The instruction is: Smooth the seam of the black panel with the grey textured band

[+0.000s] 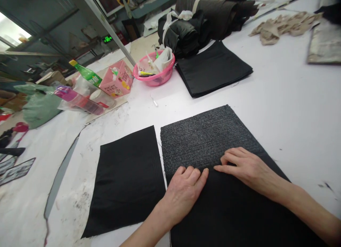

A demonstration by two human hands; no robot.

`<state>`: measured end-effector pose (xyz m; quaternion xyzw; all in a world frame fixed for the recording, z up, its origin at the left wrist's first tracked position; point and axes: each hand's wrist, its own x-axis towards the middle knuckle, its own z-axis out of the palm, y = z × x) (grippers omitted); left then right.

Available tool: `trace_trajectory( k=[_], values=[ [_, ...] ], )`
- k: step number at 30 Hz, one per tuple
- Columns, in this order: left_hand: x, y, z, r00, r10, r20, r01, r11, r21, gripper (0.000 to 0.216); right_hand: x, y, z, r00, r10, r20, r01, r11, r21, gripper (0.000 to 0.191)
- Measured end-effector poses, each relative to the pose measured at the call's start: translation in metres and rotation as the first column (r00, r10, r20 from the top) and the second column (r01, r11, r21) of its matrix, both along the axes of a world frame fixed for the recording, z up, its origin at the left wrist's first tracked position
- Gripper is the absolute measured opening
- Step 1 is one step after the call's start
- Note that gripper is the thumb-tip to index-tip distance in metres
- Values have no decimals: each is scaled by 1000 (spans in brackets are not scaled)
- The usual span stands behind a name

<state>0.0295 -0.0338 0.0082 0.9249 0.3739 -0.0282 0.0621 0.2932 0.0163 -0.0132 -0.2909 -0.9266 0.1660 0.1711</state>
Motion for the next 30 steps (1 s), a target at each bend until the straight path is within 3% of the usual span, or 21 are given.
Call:
trace_trajectory(
  k=[8, 16, 30],
  values=[
    [3, 3, 0, 999, -2, 38, 4, 999, -47, 44, 10, 4, 0, 1000, 16, 9, -16, 1000, 4, 28],
    [15, 3, 0, 999, -34, -15, 34, 999, 28, 42, 9, 1, 5, 999, 31, 39, -33, 998, 58, 28],
    [26, 9, -1, 999, -15, 31, 16, 1000, -23, 46, 34, 5, 6, 999, -1, 34, 0, 1000, 10, 30]
  ],
)
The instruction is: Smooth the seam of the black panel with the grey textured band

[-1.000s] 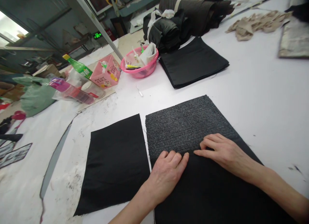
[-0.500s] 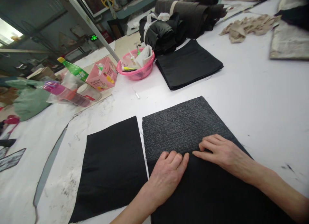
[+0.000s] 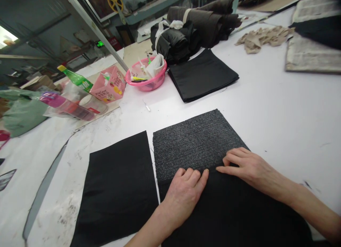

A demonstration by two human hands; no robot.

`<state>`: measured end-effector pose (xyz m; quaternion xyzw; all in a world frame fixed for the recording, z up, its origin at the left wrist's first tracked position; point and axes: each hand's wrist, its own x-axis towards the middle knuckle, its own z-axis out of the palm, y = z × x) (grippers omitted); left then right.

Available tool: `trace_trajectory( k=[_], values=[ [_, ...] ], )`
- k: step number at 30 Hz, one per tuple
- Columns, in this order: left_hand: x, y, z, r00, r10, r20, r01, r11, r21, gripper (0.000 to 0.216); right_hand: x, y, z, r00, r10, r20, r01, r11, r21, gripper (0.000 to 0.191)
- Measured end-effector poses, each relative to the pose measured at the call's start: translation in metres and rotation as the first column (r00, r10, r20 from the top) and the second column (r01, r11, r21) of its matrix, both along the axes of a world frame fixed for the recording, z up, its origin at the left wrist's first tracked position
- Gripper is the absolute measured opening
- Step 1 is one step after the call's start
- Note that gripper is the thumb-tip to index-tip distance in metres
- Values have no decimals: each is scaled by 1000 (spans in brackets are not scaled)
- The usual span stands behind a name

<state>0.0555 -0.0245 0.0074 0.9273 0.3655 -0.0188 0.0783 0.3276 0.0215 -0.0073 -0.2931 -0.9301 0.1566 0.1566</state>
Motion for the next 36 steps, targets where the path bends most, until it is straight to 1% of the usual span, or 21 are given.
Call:
trace_trajectory(
  k=[5, 11, 16, 19, 24, 29, 36],
  values=[
    [1, 1, 3, 1000, 0, 1, 0, 1000, 1, 43, 3, -1, -3, 1000, 8, 9, -8, 1000, -7, 29],
    [10, 0, 8, 999, -23, -40, 24, 999, 21, 47, 3, -6, 0, 999, -34, 28, 34, 999, -17, 32],
    [19, 1, 5, 997, -70, -44, 74, 992, 105, 43, 10, -5, 0, 998, -59, 12, 59, 998, -3, 31],
    [23, 2, 2, 994, -99, -37, 103, 986, 131, 41, 16, -5, 0, 997, -75, 3, 75, 997, 5, 31],
    [30, 4, 0, 995, -94, -19, 95, 988, 119, 43, 23, -7, 0, 996, -87, 18, 87, 996, 6, 33],
    [35, 7, 0, 996, -85, -12, 85, 991, 107, 43, 27, -9, 0, 994, -108, 30, 107, 994, 34, 33],
    [40, 6, 2, 994, -108, 1, 107, 989, 104, 43, 29, -12, 0, 989, -144, 16, 143, 989, 48, 32]
  ],
)
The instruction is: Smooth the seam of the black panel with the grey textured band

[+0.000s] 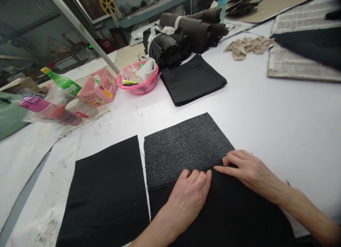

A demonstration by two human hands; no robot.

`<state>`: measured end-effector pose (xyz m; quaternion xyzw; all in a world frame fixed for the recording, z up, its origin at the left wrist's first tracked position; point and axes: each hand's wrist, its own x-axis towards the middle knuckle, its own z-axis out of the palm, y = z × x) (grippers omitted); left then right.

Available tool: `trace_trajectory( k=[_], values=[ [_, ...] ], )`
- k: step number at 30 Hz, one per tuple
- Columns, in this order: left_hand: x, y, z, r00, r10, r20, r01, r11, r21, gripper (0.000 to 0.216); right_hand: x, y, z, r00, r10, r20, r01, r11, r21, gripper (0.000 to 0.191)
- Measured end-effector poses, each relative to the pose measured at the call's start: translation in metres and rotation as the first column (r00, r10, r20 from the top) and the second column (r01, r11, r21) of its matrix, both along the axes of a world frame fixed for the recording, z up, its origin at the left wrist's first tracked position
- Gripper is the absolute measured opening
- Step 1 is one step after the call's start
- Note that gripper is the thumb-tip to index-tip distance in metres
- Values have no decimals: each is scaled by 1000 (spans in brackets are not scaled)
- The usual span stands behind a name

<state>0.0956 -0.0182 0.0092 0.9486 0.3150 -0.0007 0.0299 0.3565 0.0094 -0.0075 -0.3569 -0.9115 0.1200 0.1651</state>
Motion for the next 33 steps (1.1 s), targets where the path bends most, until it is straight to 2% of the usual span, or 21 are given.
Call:
trace_trajectory(
  k=[11, 15, 33],
  values=[
    [7, 5, -2, 1000, -6, 14, 6, 1000, -9, 43, 11, -1, -2, 995, -75, -64, 75, 997, -4, 29],
    [8, 6, -1, 1000, -13, 18, 13, 1000, -8, 44, 16, -1, -1, 995, -66, -74, 65, 998, -17, 29],
    [22, 10, 3, 1000, -24, -3, 23, 1000, -15, 43, 21, -3, 0, 998, -54, 18, 53, 997, 55, 33]
  ],
)
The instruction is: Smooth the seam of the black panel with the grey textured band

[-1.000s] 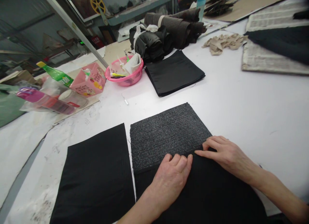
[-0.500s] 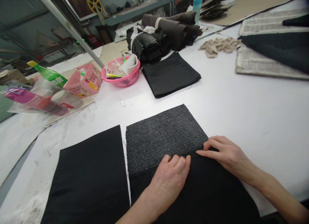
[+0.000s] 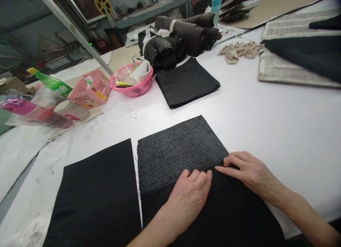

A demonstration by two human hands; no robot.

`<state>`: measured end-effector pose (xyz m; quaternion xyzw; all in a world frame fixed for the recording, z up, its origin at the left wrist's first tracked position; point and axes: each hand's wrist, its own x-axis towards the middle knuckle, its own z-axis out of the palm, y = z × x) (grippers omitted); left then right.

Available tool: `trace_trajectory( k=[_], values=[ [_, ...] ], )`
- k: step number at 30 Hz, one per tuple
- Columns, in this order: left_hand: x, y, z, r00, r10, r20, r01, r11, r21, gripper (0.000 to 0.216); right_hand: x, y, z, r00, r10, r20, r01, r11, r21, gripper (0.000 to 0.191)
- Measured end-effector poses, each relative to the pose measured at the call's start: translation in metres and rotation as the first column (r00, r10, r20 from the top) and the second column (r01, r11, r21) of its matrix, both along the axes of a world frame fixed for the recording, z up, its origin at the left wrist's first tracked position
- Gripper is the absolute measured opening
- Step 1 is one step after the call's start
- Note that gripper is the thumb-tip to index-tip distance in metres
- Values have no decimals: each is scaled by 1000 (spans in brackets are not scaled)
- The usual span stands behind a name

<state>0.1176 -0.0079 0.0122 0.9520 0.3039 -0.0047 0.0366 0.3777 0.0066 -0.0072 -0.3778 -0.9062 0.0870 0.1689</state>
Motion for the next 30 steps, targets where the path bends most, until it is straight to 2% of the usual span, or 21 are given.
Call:
trace_trajectory(
  k=[6, 16, 30],
  values=[
    [5, 1, 0, 1000, 21, 12, -21, 1000, -1, 45, 4, 0, 2, 999, 15, 36, -14, 1000, -18, 33],
    [9, 3, 0, 1000, 2, 21, -2, 1000, -23, 45, 15, -1, 5, 999, -40, 11, 40, 999, -9, 32],
    [14, 7, 4, 998, 10, 65, -8, 999, -39, 39, 21, -1, 4, 1000, -18, 19, 18, 999, -45, 33]
  ],
)
